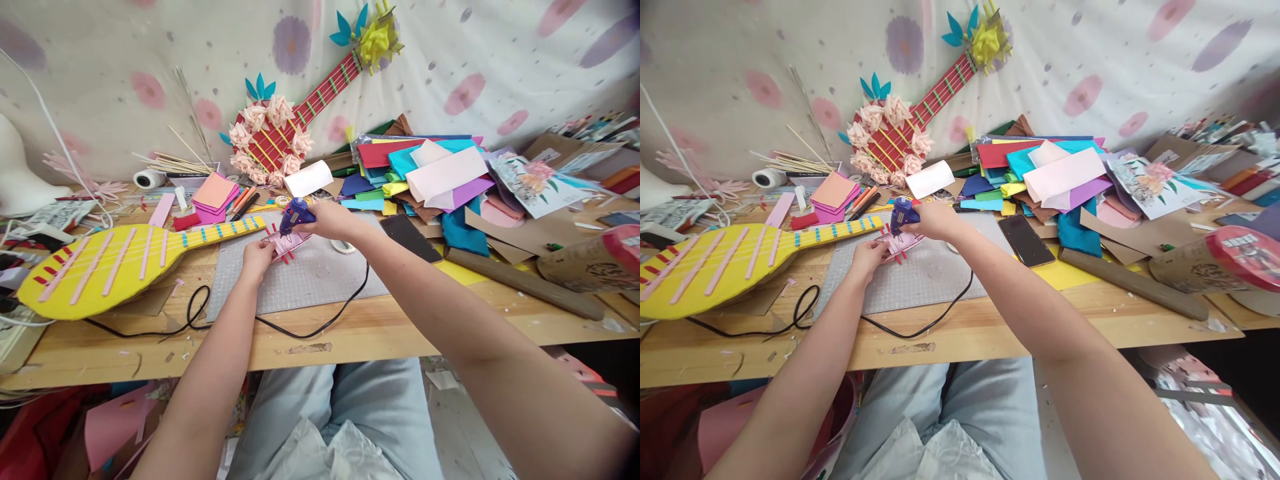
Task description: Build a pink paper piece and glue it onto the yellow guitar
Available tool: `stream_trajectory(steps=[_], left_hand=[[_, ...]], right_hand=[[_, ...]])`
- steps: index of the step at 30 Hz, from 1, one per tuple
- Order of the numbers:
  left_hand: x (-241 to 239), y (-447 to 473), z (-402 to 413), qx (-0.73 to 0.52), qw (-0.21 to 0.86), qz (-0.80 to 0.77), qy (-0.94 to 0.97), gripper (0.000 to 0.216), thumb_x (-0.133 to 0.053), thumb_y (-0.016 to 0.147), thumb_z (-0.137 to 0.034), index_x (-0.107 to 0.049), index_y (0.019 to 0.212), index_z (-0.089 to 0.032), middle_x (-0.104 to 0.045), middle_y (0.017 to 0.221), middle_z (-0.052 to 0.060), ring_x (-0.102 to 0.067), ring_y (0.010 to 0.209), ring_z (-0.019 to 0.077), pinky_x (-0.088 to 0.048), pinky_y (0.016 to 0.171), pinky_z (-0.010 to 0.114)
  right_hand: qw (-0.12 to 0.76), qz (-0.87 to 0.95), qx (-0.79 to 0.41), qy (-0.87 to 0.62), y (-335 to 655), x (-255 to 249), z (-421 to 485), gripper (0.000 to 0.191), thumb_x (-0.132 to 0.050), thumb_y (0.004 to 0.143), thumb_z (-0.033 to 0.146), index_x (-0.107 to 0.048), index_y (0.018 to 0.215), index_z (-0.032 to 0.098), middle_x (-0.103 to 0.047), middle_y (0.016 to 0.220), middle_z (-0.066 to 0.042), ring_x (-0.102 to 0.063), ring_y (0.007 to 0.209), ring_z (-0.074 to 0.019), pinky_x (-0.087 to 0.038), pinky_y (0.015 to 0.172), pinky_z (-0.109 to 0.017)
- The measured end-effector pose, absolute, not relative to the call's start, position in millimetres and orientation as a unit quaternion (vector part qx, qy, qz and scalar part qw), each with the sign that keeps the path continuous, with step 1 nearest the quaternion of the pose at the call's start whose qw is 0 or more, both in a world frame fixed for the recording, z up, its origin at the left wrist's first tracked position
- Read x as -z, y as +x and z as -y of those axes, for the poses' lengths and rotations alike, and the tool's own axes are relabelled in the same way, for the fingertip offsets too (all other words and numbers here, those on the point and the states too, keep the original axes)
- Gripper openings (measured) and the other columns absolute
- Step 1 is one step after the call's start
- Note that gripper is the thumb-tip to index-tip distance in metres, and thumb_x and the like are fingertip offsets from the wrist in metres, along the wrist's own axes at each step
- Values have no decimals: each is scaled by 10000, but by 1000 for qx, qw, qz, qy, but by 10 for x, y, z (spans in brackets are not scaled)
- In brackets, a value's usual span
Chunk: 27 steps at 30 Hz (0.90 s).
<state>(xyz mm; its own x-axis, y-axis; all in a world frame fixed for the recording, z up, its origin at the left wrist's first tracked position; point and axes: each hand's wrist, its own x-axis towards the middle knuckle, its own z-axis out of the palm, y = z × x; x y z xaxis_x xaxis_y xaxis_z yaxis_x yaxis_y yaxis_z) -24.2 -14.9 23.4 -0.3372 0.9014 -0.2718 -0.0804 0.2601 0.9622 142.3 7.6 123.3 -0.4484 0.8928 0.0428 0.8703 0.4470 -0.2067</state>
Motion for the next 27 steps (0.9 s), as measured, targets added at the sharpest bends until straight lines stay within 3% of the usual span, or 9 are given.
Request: stream_trajectory(steps=[27], left_hand=[[-249, -235, 156, -517, 481, -631, 321, 121, -560, 667, -141, -530, 550, -131, -551, 482, 10, -535, 478, 111, -502, 603, 308]], right_hand=[[12, 859, -60, -508, 1356, -1206, -99, 494, -506, 737, 580, -618, 1019, 189, -649, 985, -100, -584, 879, -228, -405, 709, -295]])
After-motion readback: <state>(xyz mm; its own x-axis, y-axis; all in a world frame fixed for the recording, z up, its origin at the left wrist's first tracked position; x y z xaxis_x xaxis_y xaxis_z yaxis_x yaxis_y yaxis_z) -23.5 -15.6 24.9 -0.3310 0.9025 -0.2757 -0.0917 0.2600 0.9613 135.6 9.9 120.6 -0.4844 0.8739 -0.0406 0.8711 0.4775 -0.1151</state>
